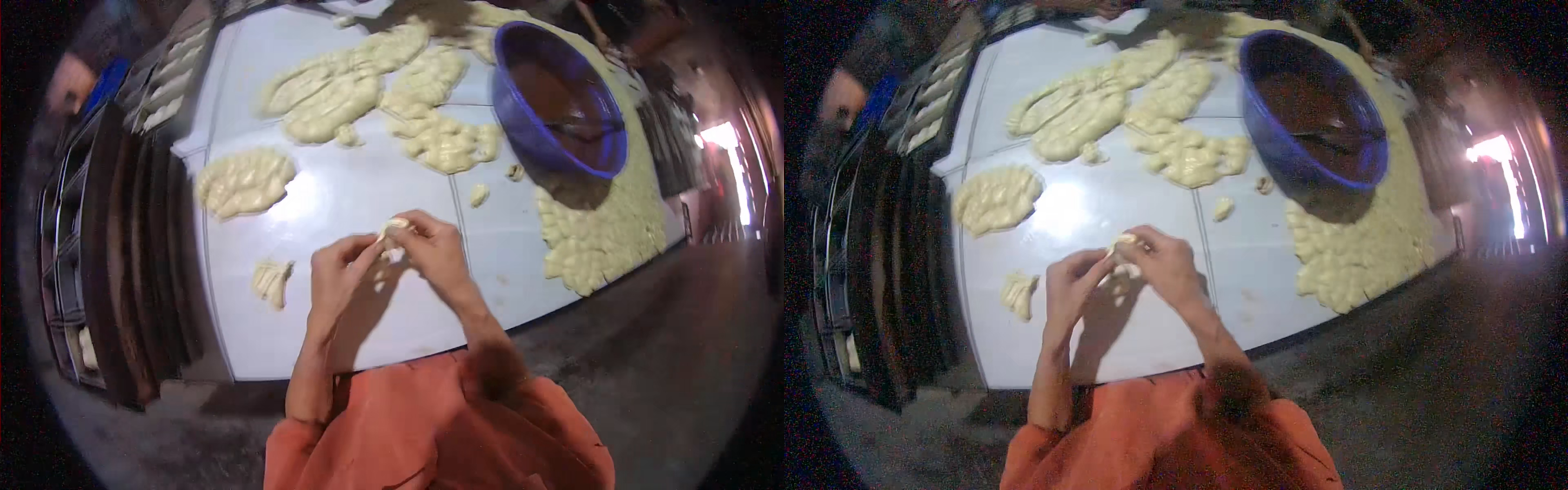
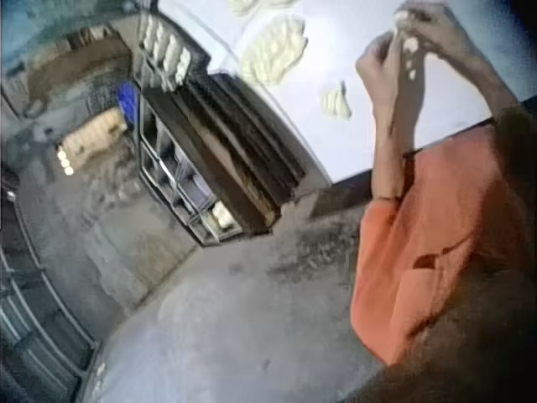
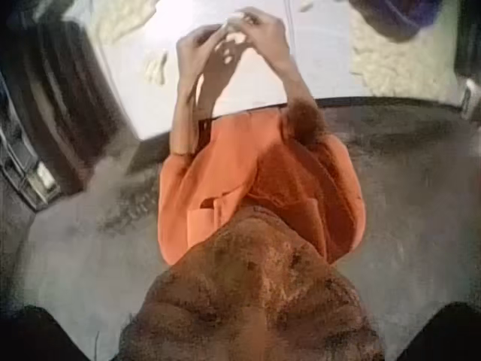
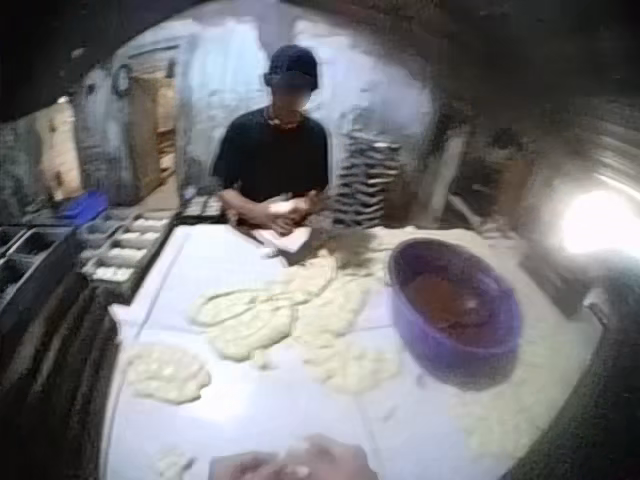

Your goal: The person fills pieces of dough with chocolate spread, folds and rolls them into small buns, groups them together, and places the assembled dough into baking pans.

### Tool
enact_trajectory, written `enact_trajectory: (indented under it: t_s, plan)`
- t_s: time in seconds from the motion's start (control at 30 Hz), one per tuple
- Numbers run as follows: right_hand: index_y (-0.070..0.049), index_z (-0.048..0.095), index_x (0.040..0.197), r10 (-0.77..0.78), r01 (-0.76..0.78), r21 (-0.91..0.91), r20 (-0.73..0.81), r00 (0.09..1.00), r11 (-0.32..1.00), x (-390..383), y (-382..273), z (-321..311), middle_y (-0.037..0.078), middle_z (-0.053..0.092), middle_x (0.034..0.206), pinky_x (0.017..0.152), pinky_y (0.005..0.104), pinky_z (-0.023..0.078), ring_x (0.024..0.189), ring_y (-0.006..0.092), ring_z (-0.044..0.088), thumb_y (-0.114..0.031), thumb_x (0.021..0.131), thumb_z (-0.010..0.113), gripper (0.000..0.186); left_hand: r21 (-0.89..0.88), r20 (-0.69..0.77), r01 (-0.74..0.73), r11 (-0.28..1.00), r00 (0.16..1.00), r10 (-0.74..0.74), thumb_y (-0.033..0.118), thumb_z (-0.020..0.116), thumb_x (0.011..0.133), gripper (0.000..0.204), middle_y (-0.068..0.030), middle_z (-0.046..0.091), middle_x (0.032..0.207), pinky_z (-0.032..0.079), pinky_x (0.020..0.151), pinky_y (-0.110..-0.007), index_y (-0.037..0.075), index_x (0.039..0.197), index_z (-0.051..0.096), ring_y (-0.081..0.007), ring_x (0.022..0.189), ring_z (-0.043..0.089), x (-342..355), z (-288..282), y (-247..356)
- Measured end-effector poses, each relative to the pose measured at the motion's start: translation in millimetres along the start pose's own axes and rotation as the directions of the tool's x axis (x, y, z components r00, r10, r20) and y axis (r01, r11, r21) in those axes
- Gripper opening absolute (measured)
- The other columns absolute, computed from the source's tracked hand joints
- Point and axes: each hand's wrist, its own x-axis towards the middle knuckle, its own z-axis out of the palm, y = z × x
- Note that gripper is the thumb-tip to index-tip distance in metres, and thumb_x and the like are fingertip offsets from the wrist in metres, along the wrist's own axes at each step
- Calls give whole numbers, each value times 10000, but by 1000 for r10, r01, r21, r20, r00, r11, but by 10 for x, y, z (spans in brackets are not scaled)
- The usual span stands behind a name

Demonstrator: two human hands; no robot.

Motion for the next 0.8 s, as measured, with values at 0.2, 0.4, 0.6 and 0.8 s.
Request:
enact_trajectory:
  t_s: [0.2, 0.4, 0.6, 0.8]
  plan:
    - [-74, 651, 1212, -280, 268, -81, -299, 912, 960, -102, 12, -700, 94, 699, 1062, 855, 317, 533, 965, 172, 658, -116, 856, 768, 377, -59, 1, -366, 929, 930, 367, 184, 683, 958, 754, -247, 498, 1469, 452, 1072, -386, 13, 1566, 271, -310, 1322, 535, 269, 924, 162]
    - [-25, 621, 1108, -80, 93, 899, -65, 995, 428, -171, -227, -1222, 13, 660, 1009, 807, 233, 521, 907, 86, 636, -56, 910, 719, 223, -513, -130, -517, 686, 836, 532, 544, 710, 892, 930, -269, 632, 1275, 452, 1069, -420, -114, 1461, 381, -334, 1243, 592, 496, 2002, 427]
    - [-85, 594, 1049, -142, 318, 663, -307, 941, 678, 356, -341, -2229, -1, 616, 905, 724, 246, 528, 822, 85, 619, -244, 970, 681, 197, -455, 147, -268, 849, 918, 368, 165, 736, 935, 757, -188, 671, 1249, 517, 956, -330, 20, 1551, 321, -204, 1140, 642, 600, 2441, 238]
    - [-35, 594, 1038, -16, 0, -125, -124, 992, 992, 1378, -77, -3371, 45, 666, 926, 692, 319, 512, 828, 137, 645, -159, 988, 593, 133, -140, 395, 72, 988, 919, -11, 170, 646, 991, 388, -153, 714, 1152, 520, 923, -316, -19, 1326, 599, -172, 1039, 659, 567, 1941, 236]
